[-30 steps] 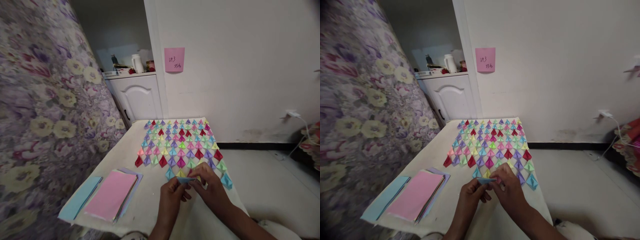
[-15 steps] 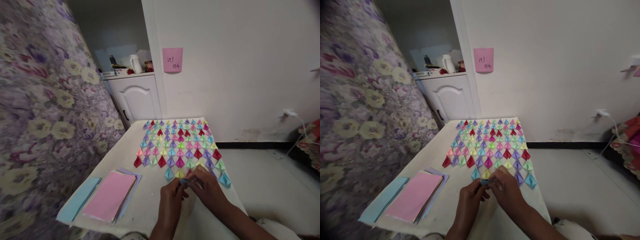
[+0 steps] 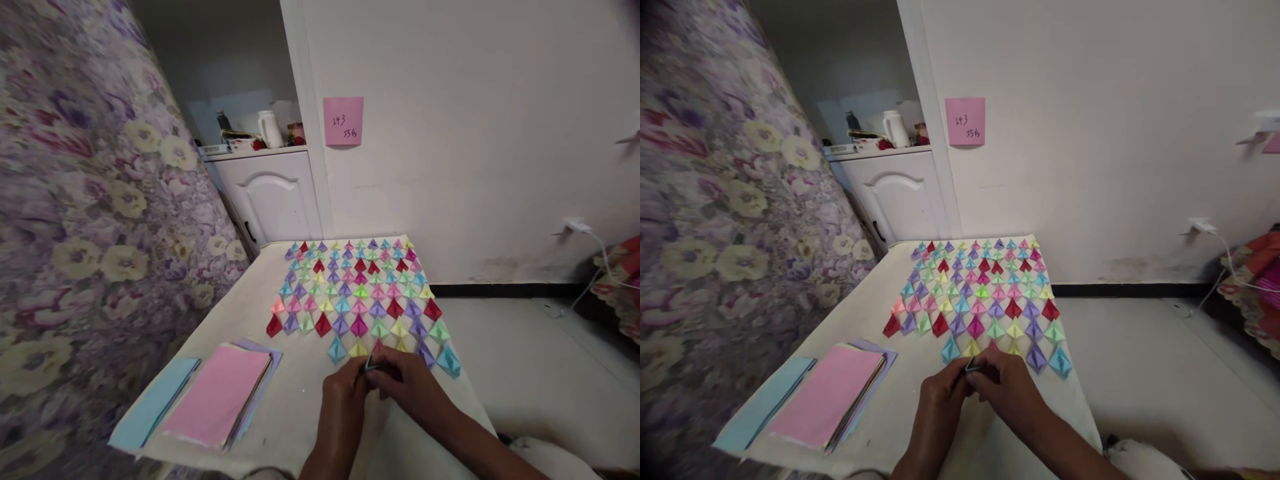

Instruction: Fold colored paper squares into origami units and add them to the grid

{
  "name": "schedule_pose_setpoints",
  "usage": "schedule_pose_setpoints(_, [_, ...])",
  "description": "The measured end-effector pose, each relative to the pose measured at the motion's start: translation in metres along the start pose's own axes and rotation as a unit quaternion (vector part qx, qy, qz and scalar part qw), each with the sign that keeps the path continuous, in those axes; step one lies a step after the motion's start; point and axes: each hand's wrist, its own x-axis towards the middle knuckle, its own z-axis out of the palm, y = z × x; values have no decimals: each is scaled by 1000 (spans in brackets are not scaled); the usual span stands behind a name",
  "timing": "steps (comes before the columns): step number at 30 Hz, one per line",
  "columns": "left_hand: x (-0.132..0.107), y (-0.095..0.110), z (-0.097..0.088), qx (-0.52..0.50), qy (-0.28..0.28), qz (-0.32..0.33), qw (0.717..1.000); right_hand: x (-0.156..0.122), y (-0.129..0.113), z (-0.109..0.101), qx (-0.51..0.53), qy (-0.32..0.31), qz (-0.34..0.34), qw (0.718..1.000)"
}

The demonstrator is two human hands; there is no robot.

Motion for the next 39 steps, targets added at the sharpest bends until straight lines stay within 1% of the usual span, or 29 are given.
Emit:
schedule_pose_setpoints(3, [2, -4, 1, -44, -8, -20, 999, 2, 1, -2, -65, 34, -30, 997])
schedule_pose_setpoints(6, [5, -6, 0, -107, -20, -54, 993, 3, 1, -5, -136, 70, -68, 986])
schedule_pose_setpoints(8, [7, -5, -1, -137, -36, -74, 987, 4, 0, -7, -168, 82, -86, 979])
schedule_pose_setpoints(10, [9, -5, -2, -152, -51, -78, 984, 4, -1, -8, -180, 84, -90, 976])
schedule_pose_setpoints(13, [10, -6, -3, -169, -47, -62, 983, 3, -3, -8, -182, 84, -90, 976])
schedule_pose_setpoints(15, [10, -10, -2, -200, -37, -69, 977, 3, -2, -7, -174, 82, -88, 977])
schedule_pose_setpoints(19, [11, -19, 2, -278, -31, -120, 953, 2, 0, -4, -158, 80, -80, 981])
schedule_pose_setpoints(22, [12, -22, 5, -297, -27, -121, 947, 1, 0, -3, -139, 78, -62, 985])
schedule_pose_setpoints(25, [11, -23, 8, -301, -22, -113, 947, -1, -1, -2, -93, 77, -38, 992])
schedule_pose_setpoints(30, [9, -23, 11, -302, -5, -122, 945, 1, 1, -2, -37, 106, -5, 994])
schedule_pose_setpoints(36, [9, -20, 11, -255, 16, -112, 960, 9, 13, -9, 74, 42, 49, 995])
schedule_pose_setpoints(39, [9, -19, 11, -209, 23, -101, 972, 11, 16, -12, 58, 67, 35, 995])
